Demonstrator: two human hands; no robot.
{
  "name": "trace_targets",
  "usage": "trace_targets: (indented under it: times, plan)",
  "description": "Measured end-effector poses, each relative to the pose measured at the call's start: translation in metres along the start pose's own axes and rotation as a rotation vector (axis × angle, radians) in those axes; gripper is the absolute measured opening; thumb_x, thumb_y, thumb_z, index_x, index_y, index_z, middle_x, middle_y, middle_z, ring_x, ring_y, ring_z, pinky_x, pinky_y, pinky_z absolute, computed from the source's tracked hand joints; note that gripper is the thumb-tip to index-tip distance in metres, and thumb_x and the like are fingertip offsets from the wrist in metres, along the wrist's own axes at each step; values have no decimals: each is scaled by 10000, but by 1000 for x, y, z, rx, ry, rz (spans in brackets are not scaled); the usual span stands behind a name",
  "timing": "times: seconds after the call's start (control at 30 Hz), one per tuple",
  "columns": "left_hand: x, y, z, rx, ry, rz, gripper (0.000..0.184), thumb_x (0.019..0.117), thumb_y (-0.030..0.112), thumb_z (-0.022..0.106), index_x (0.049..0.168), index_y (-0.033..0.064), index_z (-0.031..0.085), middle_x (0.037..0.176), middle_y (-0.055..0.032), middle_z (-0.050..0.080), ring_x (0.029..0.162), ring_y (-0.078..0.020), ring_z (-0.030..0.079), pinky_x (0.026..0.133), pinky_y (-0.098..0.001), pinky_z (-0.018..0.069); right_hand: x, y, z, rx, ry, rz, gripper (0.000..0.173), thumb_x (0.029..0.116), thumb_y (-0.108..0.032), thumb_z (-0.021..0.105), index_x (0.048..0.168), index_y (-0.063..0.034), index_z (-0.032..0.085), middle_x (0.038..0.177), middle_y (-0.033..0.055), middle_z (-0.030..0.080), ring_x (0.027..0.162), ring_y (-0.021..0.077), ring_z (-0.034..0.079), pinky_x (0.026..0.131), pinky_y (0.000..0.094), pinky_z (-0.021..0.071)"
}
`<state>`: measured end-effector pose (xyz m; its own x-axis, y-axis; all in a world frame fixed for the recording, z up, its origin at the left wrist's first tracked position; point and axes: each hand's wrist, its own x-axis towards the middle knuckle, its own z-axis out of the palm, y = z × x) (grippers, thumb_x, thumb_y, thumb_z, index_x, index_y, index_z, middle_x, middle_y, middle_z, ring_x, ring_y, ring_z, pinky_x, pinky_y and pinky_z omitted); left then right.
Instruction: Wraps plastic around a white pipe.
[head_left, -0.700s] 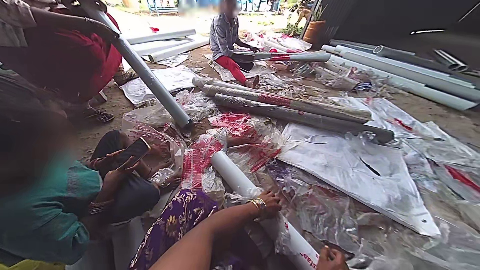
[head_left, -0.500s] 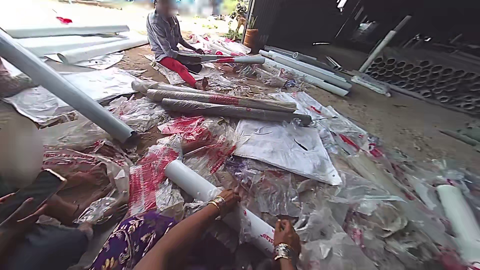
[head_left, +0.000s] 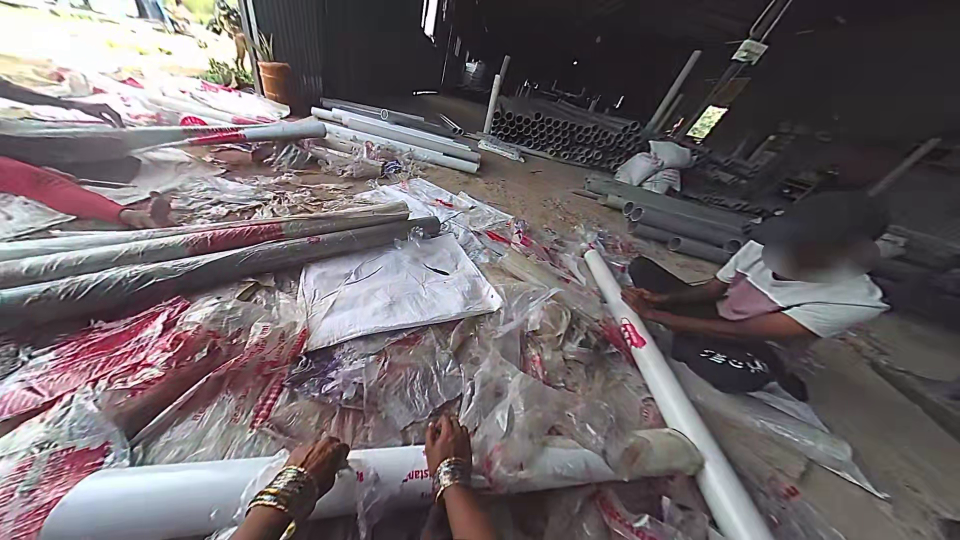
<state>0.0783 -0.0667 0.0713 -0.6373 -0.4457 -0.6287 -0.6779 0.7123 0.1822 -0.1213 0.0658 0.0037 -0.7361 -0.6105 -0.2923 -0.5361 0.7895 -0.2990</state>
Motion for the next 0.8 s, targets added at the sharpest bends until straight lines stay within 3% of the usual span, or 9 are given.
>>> trace_targets:
  times: [0.17,0.33,0.47,0.53,0.6,0.63,0.7,0.73,0.8]
  plan:
    - [-27,15,-12,125,-118,13,290,1008,96,573,1266,26,682,1352,-244,637,1299,-457,570,1044,-657,450,-3,-1,-1,2,19,25,500,1067,-424,465,1356,-58,647,1368,174,653,1314,323,590,1125,455,440]
    - [-64,26,-19,83,-199,-91,288,1025,121,560,1268,16,673,1358,-227,640,1294,-424,592,1018,-641,480,-5,-2,-2,-21,28,7,491,1069,-408,471,1360,-52,645,1365,168,658,1313,319,593,1139,449,426]
    - [-78,7,-32,-36,-198,29,344,989,181,648,1307,52,672,1334,-222,651,1279,-425,595,1039,-648,458,-5,-3,-2,-42,54,-14,457,1070,-373,495,1325,-33,664,1327,189,676,1282,328,617,1133,460,431]
    - [-91,-19,-53,-240,-128,125,376,1013,146,632,1382,78,650,1235,-211,711,1159,-388,668,1040,-589,463,-5,-3,2,-45,80,-39,439,1069,-349,512,1305,-15,670,1308,210,681,1258,354,632,1113,484,445]
    - [-99,-52,-63,-498,102,173,356,1053,142,570,1389,40,623,1104,-193,731,986,-284,699,978,-474,509,-5,-2,6,-37,119,-69,422,1064,-330,533,1280,3,678,1275,232,690,1226,384,645,1089,516,458]
    - [-97,-64,-63,-584,252,139,353,1066,162,547,1386,31,617,1108,-195,726,993,-267,698,981,-446,515,-5,-2,7,-31,130,-79,418,1064,-321,537,1274,12,680,1271,243,689,1224,398,644,1087,529,456]
    - [-80,-81,-54,-591,456,-4,381,1064,181,563,1415,36,593,1254,-210,692,1151,-313,678,1060,-468,489,-8,-2,7,-29,129,-79,413,1069,-316,533,1274,10,679,1278,247,684,1230,401,638,1090,533,450]
    - [-69,-88,-44,-529,453,-57,437,1048,204,598,1456,54,558,1368,-206,638,1265,-340,623,1115,-504,447,-9,-2,6,-28,133,-83,408,1069,-309,534,1268,16,682,1273,253,684,1227,406,639,1086,537,451]
    - [-47,-96,-23,-426,295,-86,595,996,245,688,1535,106,476,1543,-204,495,1430,-389,475,1170,-608,350,-7,-2,5,-28,136,-80,403,1068,-306,534,1255,16,688,1275,249,685,1227,405,639,1084,534,451]
